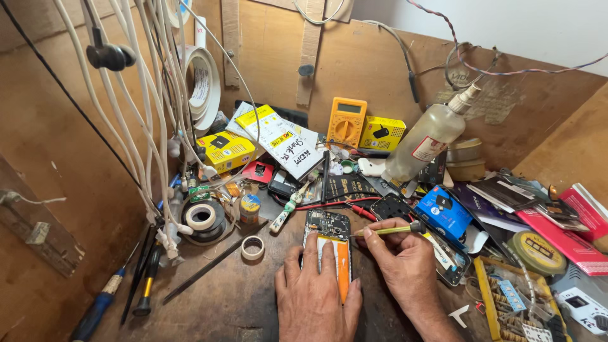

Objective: The person works on a disassembled smartphone, using a metal prying tool to separate the screen assembly from the main body. They carefully lift the screen, inspect the internal components and battery, and then reposition the screen back onto the chassis. The workspace is cluttered with various tools and electronic parts.

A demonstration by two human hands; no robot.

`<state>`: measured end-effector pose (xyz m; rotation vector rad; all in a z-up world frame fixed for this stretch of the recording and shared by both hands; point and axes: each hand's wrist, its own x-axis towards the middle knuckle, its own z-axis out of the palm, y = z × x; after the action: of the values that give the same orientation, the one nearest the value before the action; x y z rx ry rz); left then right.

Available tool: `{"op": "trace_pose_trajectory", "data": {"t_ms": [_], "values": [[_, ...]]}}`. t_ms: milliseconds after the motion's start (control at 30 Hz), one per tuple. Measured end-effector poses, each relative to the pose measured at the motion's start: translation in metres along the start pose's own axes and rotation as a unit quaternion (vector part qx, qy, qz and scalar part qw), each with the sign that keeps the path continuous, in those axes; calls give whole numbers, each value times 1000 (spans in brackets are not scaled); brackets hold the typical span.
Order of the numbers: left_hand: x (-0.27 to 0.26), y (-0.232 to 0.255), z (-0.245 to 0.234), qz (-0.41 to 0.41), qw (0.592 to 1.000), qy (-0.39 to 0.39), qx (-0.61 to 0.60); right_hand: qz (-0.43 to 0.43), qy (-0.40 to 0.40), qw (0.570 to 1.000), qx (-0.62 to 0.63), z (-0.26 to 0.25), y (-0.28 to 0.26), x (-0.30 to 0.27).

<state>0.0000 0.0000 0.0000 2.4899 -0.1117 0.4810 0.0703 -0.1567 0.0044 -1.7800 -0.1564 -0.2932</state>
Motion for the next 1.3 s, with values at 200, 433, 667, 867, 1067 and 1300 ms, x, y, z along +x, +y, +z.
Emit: {"op": "trace_pose_trajectory", "data": {"t_ms": [200, 433, 667, 867, 1067, 1300], "values": [[0, 0, 1, 10, 1000, 18, 0, -9, -11, 1000, 23, -1, 7, 2], [-1, 0, -1, 8, 1000, 10, -9, -5, -6, 1000, -2, -1, 6, 0], [-1, 0, -2, 7, 1000, 4, -10, -3, -6, 1000, 3, 0, 5, 1], [-1, 2, -3, 2, 1000, 4, -11, -4, -6, 1000, 3, 0, 5, 0], [0, 3, -5, 1, 1000, -4, -10, -13, -14, 1000, 5, 0, 3, 0], [-1, 3, -5, 1, 1000, 0, -13, -6, 0, 997, -72, 1, 0, -3]]}}
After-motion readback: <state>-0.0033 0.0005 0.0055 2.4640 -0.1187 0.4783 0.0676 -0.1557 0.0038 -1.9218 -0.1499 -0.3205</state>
